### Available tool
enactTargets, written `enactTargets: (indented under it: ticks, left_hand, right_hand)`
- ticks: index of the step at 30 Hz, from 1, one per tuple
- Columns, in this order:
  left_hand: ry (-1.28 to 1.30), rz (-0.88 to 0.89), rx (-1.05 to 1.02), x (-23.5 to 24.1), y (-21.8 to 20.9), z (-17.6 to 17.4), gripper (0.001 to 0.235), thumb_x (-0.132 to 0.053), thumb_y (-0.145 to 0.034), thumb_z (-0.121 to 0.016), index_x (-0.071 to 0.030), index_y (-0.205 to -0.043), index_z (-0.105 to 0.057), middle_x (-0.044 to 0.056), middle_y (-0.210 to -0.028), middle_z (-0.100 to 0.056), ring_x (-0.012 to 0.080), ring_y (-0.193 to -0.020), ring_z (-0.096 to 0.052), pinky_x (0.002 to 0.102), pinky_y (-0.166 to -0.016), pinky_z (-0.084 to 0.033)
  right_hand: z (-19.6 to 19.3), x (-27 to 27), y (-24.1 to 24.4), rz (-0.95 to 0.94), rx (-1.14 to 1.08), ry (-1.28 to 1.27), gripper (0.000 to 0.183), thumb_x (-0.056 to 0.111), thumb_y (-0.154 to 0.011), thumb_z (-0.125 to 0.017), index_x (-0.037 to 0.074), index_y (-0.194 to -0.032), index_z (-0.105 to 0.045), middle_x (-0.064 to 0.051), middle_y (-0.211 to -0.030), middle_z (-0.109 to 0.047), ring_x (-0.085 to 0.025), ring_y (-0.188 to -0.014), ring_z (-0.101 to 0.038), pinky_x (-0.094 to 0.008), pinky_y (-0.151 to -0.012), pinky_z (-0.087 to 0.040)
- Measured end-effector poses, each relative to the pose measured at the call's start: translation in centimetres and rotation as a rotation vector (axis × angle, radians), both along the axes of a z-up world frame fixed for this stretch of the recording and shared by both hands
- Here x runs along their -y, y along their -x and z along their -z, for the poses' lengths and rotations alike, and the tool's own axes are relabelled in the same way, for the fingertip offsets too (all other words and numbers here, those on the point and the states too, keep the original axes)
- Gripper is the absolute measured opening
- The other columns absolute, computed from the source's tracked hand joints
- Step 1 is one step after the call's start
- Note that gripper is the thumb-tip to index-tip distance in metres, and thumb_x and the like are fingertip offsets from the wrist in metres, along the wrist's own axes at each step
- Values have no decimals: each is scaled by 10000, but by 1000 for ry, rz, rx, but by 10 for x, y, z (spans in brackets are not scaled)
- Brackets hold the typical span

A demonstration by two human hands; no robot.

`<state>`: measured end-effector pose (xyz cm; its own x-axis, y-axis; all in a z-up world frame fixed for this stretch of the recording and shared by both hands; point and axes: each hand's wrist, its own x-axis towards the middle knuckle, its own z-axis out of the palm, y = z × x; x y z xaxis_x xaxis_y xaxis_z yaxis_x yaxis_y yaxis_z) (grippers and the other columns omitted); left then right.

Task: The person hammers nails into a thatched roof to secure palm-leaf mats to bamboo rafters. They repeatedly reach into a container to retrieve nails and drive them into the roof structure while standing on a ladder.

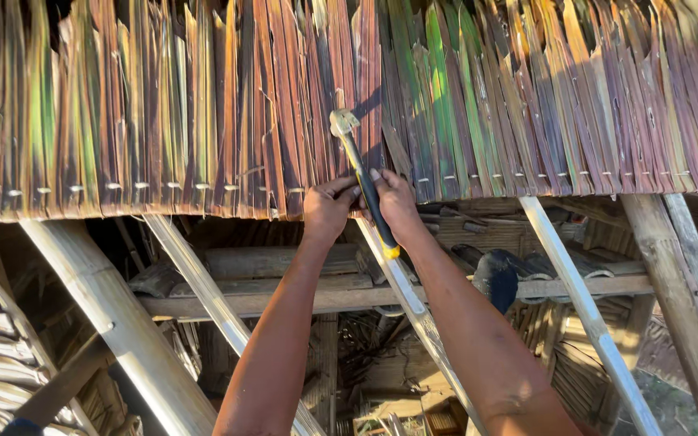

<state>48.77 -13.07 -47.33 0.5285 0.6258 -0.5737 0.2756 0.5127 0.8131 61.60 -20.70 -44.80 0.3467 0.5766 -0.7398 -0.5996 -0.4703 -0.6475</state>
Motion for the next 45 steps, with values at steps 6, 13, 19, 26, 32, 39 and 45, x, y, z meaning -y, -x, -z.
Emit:
enactTargets:
  ticks: [6,13,19,26,32,39,45]
  left_hand:
    - [152,-80,161,1,-1,12,192,-9,-969,-656,61,-1127,-741,82,-856,-741,142,-727,-704,306,-657,-628]
    - [256,-96,152,-7,6,15,181,-65,-983,-665,43,-1123,-705,84,-867,-730,140,-710,-702,297,-647,-631]
    - [-13,66,39,-6,11,2,143,-107,-960,-708,12,-1032,-740,62,-890,-750,122,-786,-698,291,-709,-582]
    - [-97,-25,-24,-10,16,8,123,-128,-980,-612,-22,-1016,-663,63,-898,-717,180,-813,-707,348,-719,-579]
    - [-303,100,-354,-11,9,9,226,-244,-922,-670,-25,-977,-667,145,-853,-734,289,-784,-734,414,-746,-569]
    - [-296,38,-317,-16,5,5,213,-148,-898,-665,3,-1042,-620,116,-833,-699,254,-743,-699,411,-701,-560]
    - [91,-17,12,-19,9,6,146,-42,-997,-616,41,-1099,-678,97,-783,-682,145,-615,-654,311,-540,-556]
  right_hand:
    - [-1,2,-10,84,-275,62,167,195,-1042,-509,61,-1002,-601,-104,-685,-619,-192,-464,-556,-343,-415,-440]
    - [22,8,9,233,-473,86,228,230,-1053,-449,101,-999,-629,-40,-704,-589,-154,-512,-548,-304,-447,-423]
    - [29,26,20,85,-509,202,319,394,-1021,-484,149,-827,-550,-16,-581,-515,-166,-439,-506,-303,-387,-382]
    - [-17,3,33,276,-287,163,433,502,-1012,-507,85,-963,-614,-20,-661,-566,-144,-480,-487,-304,-443,-393]
    - [-122,45,64,43,233,63,364,329,-984,-608,47,-1214,-627,-35,-805,-621,-113,-576,-586,-294,-516,-485]
    - [-164,77,104,-151,309,624,324,363,-1029,-521,64,-1136,-586,-56,-582,-490,-158,-429,-472,-342,-419,-406]
    - [-138,63,85,-244,428,639,288,337,-991,-645,52,-953,-631,-54,-589,-580,-180,-487,-568,-388,-476,-472]
